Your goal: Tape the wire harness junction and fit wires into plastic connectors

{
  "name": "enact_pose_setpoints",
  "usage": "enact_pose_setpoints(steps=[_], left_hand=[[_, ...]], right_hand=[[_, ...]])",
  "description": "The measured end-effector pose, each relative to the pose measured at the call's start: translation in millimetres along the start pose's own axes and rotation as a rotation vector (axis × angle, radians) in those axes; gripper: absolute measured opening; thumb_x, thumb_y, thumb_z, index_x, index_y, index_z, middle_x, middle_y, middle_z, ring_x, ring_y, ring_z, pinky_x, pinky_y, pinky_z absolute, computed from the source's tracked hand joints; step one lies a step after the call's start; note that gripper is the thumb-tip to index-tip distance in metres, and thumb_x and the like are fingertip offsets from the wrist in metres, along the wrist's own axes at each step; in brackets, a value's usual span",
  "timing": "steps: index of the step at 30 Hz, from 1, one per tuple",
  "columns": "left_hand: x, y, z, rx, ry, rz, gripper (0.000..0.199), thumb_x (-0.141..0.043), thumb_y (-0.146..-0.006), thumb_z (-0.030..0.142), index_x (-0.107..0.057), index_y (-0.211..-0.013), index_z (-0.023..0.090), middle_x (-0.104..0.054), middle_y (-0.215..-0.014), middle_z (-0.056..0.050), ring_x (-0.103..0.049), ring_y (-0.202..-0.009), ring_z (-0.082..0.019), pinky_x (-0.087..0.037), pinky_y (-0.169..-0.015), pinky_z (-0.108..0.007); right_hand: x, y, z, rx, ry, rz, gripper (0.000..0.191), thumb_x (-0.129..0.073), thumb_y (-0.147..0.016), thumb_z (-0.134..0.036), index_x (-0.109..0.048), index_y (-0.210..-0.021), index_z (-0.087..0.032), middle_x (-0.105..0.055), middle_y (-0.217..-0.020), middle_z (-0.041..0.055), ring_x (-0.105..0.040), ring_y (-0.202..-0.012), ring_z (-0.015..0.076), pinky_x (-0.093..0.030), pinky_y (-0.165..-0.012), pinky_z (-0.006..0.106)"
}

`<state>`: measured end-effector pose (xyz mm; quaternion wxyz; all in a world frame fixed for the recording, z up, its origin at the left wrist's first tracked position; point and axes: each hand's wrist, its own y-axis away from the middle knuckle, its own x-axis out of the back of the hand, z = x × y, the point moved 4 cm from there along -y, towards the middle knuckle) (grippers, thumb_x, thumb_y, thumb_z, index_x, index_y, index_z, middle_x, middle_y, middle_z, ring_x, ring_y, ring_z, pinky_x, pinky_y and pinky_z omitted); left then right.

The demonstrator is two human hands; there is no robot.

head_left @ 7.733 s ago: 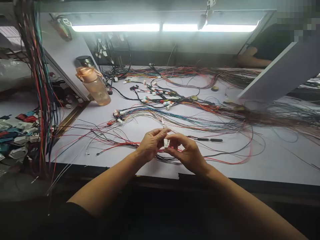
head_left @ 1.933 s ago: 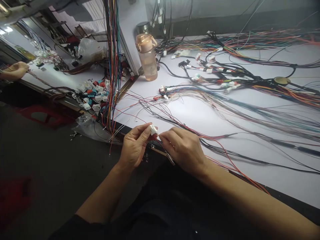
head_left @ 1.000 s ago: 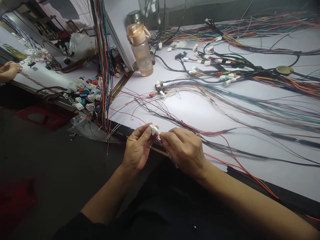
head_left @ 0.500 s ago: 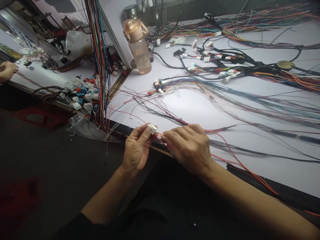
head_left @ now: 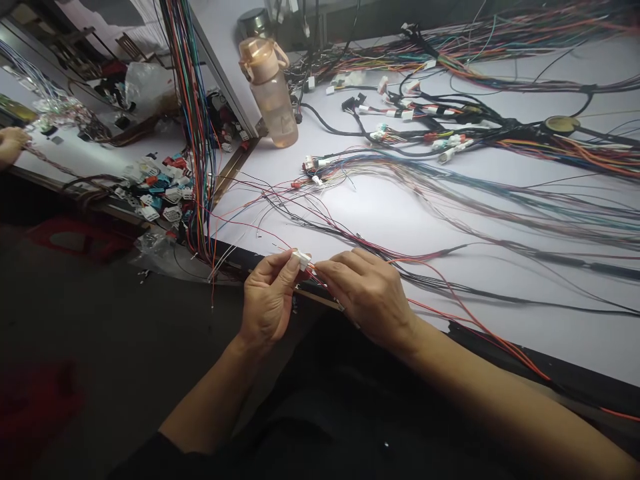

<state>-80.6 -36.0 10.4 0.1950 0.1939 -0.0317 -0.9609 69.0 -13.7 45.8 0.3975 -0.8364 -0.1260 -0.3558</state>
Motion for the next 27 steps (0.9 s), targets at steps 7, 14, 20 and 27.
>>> enact_pose_setpoints(steps=[7, 14, 20, 27], left_hand=[[11.5, 10, -2, 0.012, -0.039, 0.035, 0.022, -0.083, -0.067, 0.023, -0.07, -0.084, 0.017, -0.07, -0.089, -0.005, -0.065, -0.081, -0.015, -0.054, -0.072, -0.024], [20.0, 20, -10, 0.074, -0.022, 0.069, 0.026, -0.085, -0.065, 0.024, -0.07, -0.085, 0.017, -0.07, -0.089, -0.006, -0.065, -0.082, -0.014, -0.054, -0.077, -0.022], [19.1, 23, -11, 0.077, -0.012, 0.085, 0.028, -0.086, -0.063, 0.026, -0.07, -0.083, 0.017, -0.07, -0.087, -0.005, -0.065, -0.08, -0.014, -0.054, -0.076, -0.023], [14.0, 27, -12, 0.09, 0.008, 0.08, 0.027, -0.086, -0.062, 0.025, -0.069, -0.082, 0.017, -0.07, -0.086, -0.005, -0.065, -0.079, -0.015, -0.054, -0.074, -0.025]], right_hand=[[-7, 5, -7, 0.002, -0.039, -0.049, 0.022, -0.045, -0.095, -0.02, -0.065, -0.09, -0.015, -0.063, -0.075, 0.0047, -0.049, -0.068, 0.0132, -0.038, -0.064, 0.028], [-16, 13, -14, 0.017, -0.048, -0.08, 0.019, -0.047, -0.094, -0.017, -0.065, -0.089, -0.014, -0.061, -0.074, 0.0045, -0.047, -0.068, 0.0137, -0.038, -0.066, 0.029], [-16, 16, -18, 0.044, -0.025, -0.049, 0.019, -0.045, -0.094, -0.015, -0.063, -0.089, -0.013, -0.058, -0.071, 0.0038, -0.046, -0.066, 0.0134, -0.038, -0.065, 0.028], [-15, 18, -18, 0.028, -0.05, -0.045, 0.021, -0.043, -0.095, -0.017, -0.064, -0.091, -0.014, -0.061, -0.072, 0.0048, -0.05, -0.068, 0.0135, -0.04, -0.066, 0.028]])
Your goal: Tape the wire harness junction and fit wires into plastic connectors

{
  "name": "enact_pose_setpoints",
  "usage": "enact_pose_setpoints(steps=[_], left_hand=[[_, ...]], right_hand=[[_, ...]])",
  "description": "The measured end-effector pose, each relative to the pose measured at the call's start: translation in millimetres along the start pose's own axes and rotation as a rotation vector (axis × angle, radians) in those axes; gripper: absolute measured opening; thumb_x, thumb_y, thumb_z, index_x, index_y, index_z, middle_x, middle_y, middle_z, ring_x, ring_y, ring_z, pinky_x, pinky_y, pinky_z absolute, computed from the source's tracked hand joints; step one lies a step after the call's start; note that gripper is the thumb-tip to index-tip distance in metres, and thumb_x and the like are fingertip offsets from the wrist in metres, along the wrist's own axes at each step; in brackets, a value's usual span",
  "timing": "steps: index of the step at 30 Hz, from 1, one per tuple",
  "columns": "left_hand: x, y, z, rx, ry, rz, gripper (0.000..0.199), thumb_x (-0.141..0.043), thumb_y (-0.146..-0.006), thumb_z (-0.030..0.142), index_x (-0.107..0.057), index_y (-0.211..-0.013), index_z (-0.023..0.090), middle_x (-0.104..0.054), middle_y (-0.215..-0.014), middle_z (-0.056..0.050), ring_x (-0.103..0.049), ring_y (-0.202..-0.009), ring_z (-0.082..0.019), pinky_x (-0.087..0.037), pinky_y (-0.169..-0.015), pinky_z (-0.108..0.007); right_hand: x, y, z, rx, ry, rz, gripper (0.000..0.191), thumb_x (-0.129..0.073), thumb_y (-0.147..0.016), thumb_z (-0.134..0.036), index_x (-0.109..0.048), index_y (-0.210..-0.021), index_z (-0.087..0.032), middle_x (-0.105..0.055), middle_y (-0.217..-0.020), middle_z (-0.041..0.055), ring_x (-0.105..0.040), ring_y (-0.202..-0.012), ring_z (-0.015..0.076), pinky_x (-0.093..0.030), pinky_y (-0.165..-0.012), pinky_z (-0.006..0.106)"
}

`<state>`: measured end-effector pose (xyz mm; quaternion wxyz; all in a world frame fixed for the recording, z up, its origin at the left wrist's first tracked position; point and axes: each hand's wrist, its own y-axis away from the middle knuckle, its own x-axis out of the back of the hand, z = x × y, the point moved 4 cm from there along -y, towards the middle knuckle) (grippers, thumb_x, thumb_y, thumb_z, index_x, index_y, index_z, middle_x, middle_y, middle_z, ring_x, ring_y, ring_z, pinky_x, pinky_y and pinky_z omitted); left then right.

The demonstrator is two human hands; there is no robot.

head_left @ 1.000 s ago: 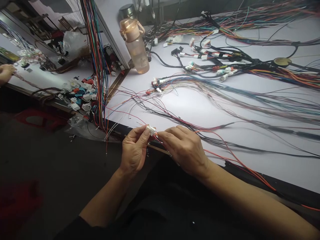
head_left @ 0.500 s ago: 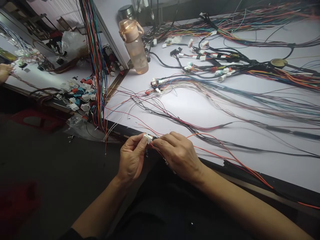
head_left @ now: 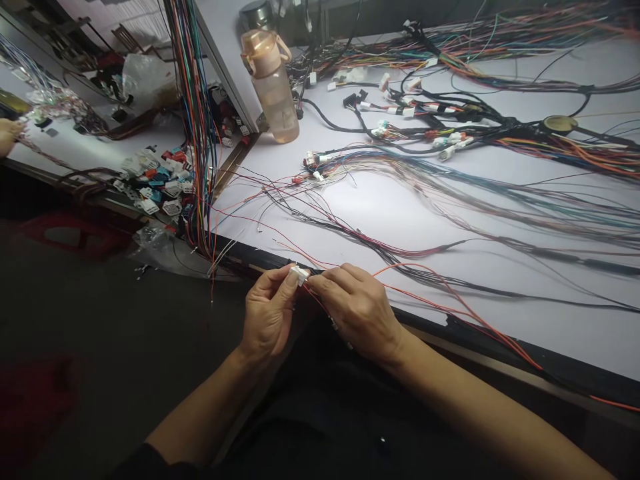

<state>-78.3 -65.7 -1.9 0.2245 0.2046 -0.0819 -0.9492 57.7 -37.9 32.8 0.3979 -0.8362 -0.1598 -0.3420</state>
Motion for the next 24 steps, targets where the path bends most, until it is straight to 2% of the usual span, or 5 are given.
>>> enact_pose_setpoints(steps=[3, 7, 10, 16, 24], left_hand=[[3.8, -6, 2, 0.023, 0.03, 0.029, 0.029, -0.086, -0.061, 0.024, -0.069, -0.083, 0.016, -0.069, -0.086, -0.005, -0.064, -0.077, -0.014, -0.054, -0.072, -0.023], [14.4, -18, 16, -0.051, 0.063, 0.12, 0.031, -0.087, -0.061, 0.023, -0.068, -0.084, 0.016, -0.068, -0.089, -0.004, -0.062, -0.075, -0.011, -0.053, -0.071, -0.019], [12.0, -20, 21, -0.033, 0.046, 0.071, 0.03, -0.086, -0.063, 0.023, -0.068, -0.087, 0.016, -0.068, -0.091, -0.005, -0.063, -0.076, -0.011, -0.053, -0.072, -0.02], [-3.4, -16, 13, 0.026, 0.083, -0.026, 0.027, -0.084, -0.066, 0.022, -0.069, -0.087, 0.016, -0.068, -0.089, -0.005, -0.063, -0.075, -0.011, -0.054, -0.071, -0.02], [-13.4, -15, 8, 0.046, 0.129, -0.093, 0.025, -0.083, -0.068, 0.023, -0.069, -0.088, 0.017, -0.069, -0.089, -0.003, -0.063, -0.075, -0.01, -0.053, -0.068, -0.017]], right_hand=[[6, 4, -1, -0.01, -0.017, -0.006, 0.021, -0.044, -0.095, -0.016, -0.065, -0.091, -0.013, -0.061, -0.071, 0.0044, -0.05, -0.066, 0.0129, -0.041, -0.066, 0.027], [19, 10, 2, -0.076, -0.069, 0.047, 0.017, -0.048, -0.092, -0.013, -0.065, -0.09, -0.014, -0.062, -0.073, 0.0044, -0.053, -0.069, 0.0128, -0.043, -0.067, 0.026], [24, 9, 9, -0.183, -0.187, 0.06, 0.017, -0.049, -0.092, -0.016, -0.064, -0.084, -0.015, -0.061, -0.072, 0.0035, -0.054, -0.068, 0.0116, -0.043, -0.066, 0.024], [27, 1, 14, -0.307, -0.401, 0.031, 0.018, -0.051, -0.091, -0.018, -0.063, -0.078, -0.015, -0.057, -0.066, 0.0006, -0.05, -0.061, 0.009, -0.039, -0.06, 0.022], [16, 1, 16, -0.665, -0.836, -0.173, 0.029, -0.051, -0.09, -0.032, -0.063, -0.071, -0.014, -0.05, -0.06, -0.002, -0.043, -0.057, 0.0067, -0.034, -0.053, 0.019]])
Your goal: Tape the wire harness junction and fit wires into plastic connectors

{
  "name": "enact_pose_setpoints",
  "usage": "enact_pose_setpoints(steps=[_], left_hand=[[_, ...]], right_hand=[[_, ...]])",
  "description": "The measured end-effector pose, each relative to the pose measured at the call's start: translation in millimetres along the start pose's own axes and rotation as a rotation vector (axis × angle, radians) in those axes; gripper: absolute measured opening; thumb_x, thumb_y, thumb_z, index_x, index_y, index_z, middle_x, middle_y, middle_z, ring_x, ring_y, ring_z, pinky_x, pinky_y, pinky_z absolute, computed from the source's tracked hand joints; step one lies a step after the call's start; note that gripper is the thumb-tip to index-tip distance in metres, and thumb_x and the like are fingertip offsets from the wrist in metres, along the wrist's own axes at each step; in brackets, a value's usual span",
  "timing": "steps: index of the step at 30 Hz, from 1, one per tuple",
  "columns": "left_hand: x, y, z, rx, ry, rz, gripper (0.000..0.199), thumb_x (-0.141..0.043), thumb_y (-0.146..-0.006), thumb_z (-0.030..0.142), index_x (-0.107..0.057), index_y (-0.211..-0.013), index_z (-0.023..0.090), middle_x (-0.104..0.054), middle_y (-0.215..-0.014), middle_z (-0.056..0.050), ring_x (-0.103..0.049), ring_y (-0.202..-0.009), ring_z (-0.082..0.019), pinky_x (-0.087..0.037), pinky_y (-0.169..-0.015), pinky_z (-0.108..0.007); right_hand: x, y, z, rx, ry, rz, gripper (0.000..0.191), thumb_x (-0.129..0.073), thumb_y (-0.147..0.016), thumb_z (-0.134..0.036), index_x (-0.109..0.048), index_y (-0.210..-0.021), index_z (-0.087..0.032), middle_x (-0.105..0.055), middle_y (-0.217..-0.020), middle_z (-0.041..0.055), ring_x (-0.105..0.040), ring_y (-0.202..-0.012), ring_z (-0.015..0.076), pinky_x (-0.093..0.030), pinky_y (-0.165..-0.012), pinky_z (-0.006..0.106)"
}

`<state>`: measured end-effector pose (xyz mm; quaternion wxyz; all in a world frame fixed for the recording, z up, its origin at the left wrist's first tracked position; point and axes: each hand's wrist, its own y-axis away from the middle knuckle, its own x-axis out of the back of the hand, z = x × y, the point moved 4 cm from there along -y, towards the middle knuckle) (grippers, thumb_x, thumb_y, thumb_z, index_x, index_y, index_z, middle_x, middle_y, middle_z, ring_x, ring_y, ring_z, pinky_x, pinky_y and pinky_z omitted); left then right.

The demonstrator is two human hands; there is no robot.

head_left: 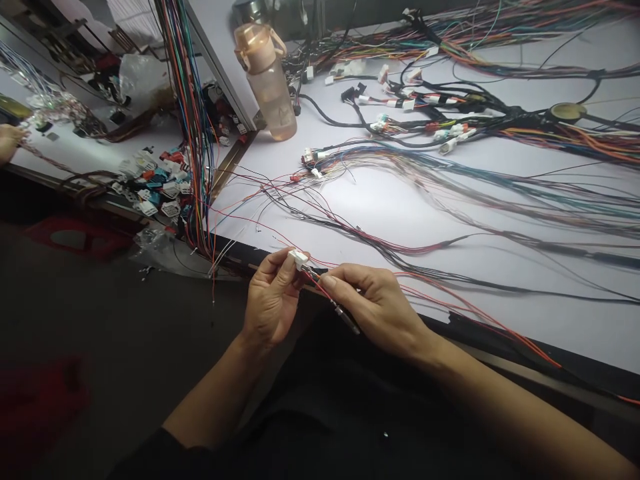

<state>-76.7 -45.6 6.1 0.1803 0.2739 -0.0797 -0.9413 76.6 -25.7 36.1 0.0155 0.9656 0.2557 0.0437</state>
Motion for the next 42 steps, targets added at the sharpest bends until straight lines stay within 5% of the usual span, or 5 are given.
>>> enact_pose_setpoints(steps=[8, 13, 19, 25, 42], left_hand=[[0.3, -3, -2, -0.023, 0.016, -0.044, 0.025, -0.084, -0.067, 0.024, -0.069, -0.087, 0.021, -0.069, -0.087, -0.001, -0.064, -0.075, -0.011, -0.055, -0.068, -0.019], [3.5, -7, 1, -0.149, -0.057, -0.075, 0.022, -0.082, -0.069, 0.025, -0.069, -0.088, 0.022, -0.069, -0.087, -0.002, -0.065, -0.08, -0.012, -0.055, -0.073, -0.02], [2.1, -5, 3, -0.251, -0.15, -0.133, 0.019, -0.08, -0.073, 0.024, -0.069, -0.089, 0.024, -0.069, -0.089, -0.002, -0.066, -0.084, -0.013, -0.055, -0.079, -0.021], [-0.3, -5, 1, -0.257, -0.146, -0.159, 0.018, -0.079, -0.074, 0.024, -0.069, -0.089, 0.023, -0.069, -0.088, -0.001, -0.066, -0.085, -0.013, -0.055, -0.079, -0.021], [5.1, -7, 6, -0.286, -0.243, -0.181, 0.02, -0.081, -0.071, 0.022, -0.07, -0.088, 0.022, -0.071, -0.086, -0.002, -0.068, -0.08, -0.014, -0.056, -0.075, -0.022]], right_hand=[[-8, -4, 16, -0.263, -0.478, -0.094, 0.037, -0.058, -0.084, -0.043, -0.051, -0.062, -0.014, -0.037, -0.054, -0.0052, -0.028, -0.05, 0.0047, -0.022, -0.046, 0.02], [-8, -5, 17, -0.304, -0.439, -0.14, 0.041, -0.055, -0.086, -0.046, -0.048, -0.06, -0.015, -0.037, -0.05, -0.0061, -0.028, -0.044, 0.0042, -0.02, -0.042, 0.02], [2, -8, 10, 0.059, -0.044, 0.088, 0.019, -0.064, -0.083, -0.035, -0.066, -0.086, -0.016, -0.056, -0.063, -0.0026, -0.046, -0.054, 0.0064, -0.037, -0.05, 0.019], [1, -5, 2, 0.427, 0.383, 0.224, 0.017, -0.053, -0.091, -0.021, -0.066, -0.082, -0.014, -0.063, -0.074, 0.0031, -0.055, -0.068, 0.0092, -0.043, -0.065, 0.021], [5, -7, -5, 0.321, 0.386, 0.092, 0.022, -0.054, -0.09, -0.02, -0.065, -0.072, -0.014, -0.057, -0.063, -0.0005, -0.047, -0.057, 0.0069, -0.033, -0.057, 0.021]])
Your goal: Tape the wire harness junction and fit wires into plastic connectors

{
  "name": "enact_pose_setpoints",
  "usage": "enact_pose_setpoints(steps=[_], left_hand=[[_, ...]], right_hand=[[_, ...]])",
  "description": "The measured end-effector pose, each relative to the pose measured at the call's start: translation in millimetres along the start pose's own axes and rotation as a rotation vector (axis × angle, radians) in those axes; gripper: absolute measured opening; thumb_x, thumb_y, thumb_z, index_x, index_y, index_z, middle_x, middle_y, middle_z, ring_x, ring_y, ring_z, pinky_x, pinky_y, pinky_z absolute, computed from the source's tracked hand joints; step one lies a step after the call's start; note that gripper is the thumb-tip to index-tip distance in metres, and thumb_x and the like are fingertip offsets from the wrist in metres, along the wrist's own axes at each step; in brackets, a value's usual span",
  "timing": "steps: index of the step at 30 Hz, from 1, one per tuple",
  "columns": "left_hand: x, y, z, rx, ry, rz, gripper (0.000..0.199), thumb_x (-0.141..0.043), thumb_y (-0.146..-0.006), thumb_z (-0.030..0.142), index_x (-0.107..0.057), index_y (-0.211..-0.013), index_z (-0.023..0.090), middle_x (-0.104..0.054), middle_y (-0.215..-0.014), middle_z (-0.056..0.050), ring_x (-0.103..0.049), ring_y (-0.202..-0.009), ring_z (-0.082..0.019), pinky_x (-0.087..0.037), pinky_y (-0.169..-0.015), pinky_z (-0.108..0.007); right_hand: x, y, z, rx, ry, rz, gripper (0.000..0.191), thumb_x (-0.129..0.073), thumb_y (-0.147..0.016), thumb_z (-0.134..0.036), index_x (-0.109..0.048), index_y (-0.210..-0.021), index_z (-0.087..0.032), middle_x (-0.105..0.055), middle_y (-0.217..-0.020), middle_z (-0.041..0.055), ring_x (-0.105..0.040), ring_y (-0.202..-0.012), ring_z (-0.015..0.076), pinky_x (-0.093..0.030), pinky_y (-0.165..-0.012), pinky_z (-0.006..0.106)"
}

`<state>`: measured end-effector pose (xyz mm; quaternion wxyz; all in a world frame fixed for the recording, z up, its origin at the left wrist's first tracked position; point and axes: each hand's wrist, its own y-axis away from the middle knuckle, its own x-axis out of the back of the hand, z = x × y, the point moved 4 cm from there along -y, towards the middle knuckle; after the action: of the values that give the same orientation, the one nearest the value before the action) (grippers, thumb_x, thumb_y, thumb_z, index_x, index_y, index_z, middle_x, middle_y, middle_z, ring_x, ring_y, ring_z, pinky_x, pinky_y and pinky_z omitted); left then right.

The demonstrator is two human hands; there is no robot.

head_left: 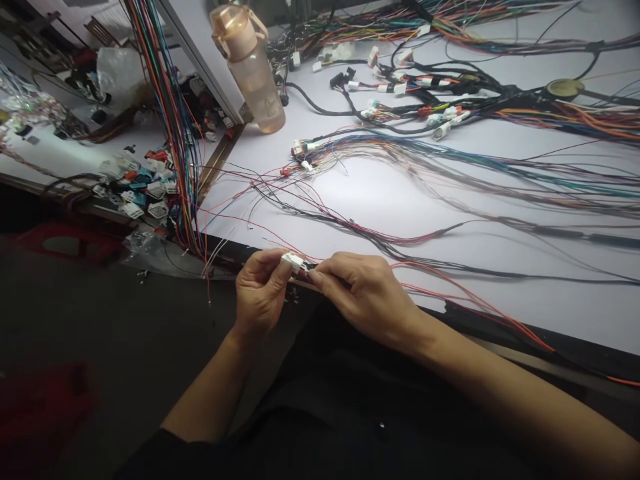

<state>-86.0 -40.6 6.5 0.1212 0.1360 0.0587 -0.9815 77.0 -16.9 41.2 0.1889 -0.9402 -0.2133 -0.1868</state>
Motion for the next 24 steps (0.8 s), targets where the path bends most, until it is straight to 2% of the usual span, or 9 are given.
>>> enact_pose_setpoints(steps=[4, 12, 17, 21, 24], left_hand=[[2.2, -1, 5, 0.006, -0.104, -0.029, 0.018, -0.08, -0.072, 0.021, -0.07, -0.086, 0.018, -0.071, -0.086, -0.006, -0.069, -0.08, -0.018, -0.057, -0.077, -0.026], [-1.1, 1, -8, 0.223, 0.052, -0.07, 0.019, -0.082, -0.07, 0.021, -0.069, -0.083, 0.018, -0.071, -0.082, -0.005, -0.068, -0.076, -0.015, -0.057, -0.071, -0.023], [-5.3, 4, -12, 0.204, 0.032, -0.05, 0.019, -0.082, -0.069, 0.021, -0.069, -0.083, 0.019, -0.071, -0.082, -0.004, -0.067, -0.074, -0.015, -0.057, -0.069, -0.023], [-6.0, 3, -15, 0.211, 0.071, -0.016, 0.02, -0.083, -0.068, 0.021, -0.069, -0.082, 0.018, -0.07, -0.083, -0.003, -0.067, -0.078, -0.014, -0.057, -0.074, -0.021], [-6.6, 3, -17, 0.219, 0.078, 0.0, 0.018, -0.081, -0.07, 0.02, -0.069, -0.084, 0.019, -0.07, -0.086, -0.003, -0.067, -0.081, -0.014, -0.057, -0.075, -0.022]], right_hand=[[5, -4, -2, -0.059, 0.003, -0.136, 0.022, -0.054, -0.089, -0.019, -0.064, -0.07, -0.015, -0.061, -0.065, 0.0002, -0.05, -0.058, 0.0077, -0.034, -0.058, 0.022], [9, -4, 2, -0.073, 0.039, -0.172, 0.023, -0.055, -0.088, -0.02, -0.065, -0.068, -0.015, -0.061, -0.062, 0.0005, -0.046, -0.055, 0.0077, -0.031, -0.056, 0.023], [6, -4, 6, -0.103, 0.046, -0.131, 0.025, -0.054, -0.089, -0.022, -0.066, -0.069, -0.015, -0.063, -0.066, 0.002, -0.051, -0.058, 0.0089, -0.034, -0.058, 0.023], [3, 0, 12, -0.098, 0.026, -0.113, 0.021, -0.053, -0.091, -0.025, -0.07, -0.084, -0.016, -0.068, -0.078, 0.0036, -0.058, -0.068, 0.0107, -0.038, -0.062, 0.023], [5, 5, 14, -0.073, 0.083, -0.053, 0.019, -0.055, -0.09, -0.03, -0.07, -0.092, -0.018, -0.068, -0.084, 0.0036, -0.058, -0.069, 0.0111, -0.039, -0.063, 0.023]])
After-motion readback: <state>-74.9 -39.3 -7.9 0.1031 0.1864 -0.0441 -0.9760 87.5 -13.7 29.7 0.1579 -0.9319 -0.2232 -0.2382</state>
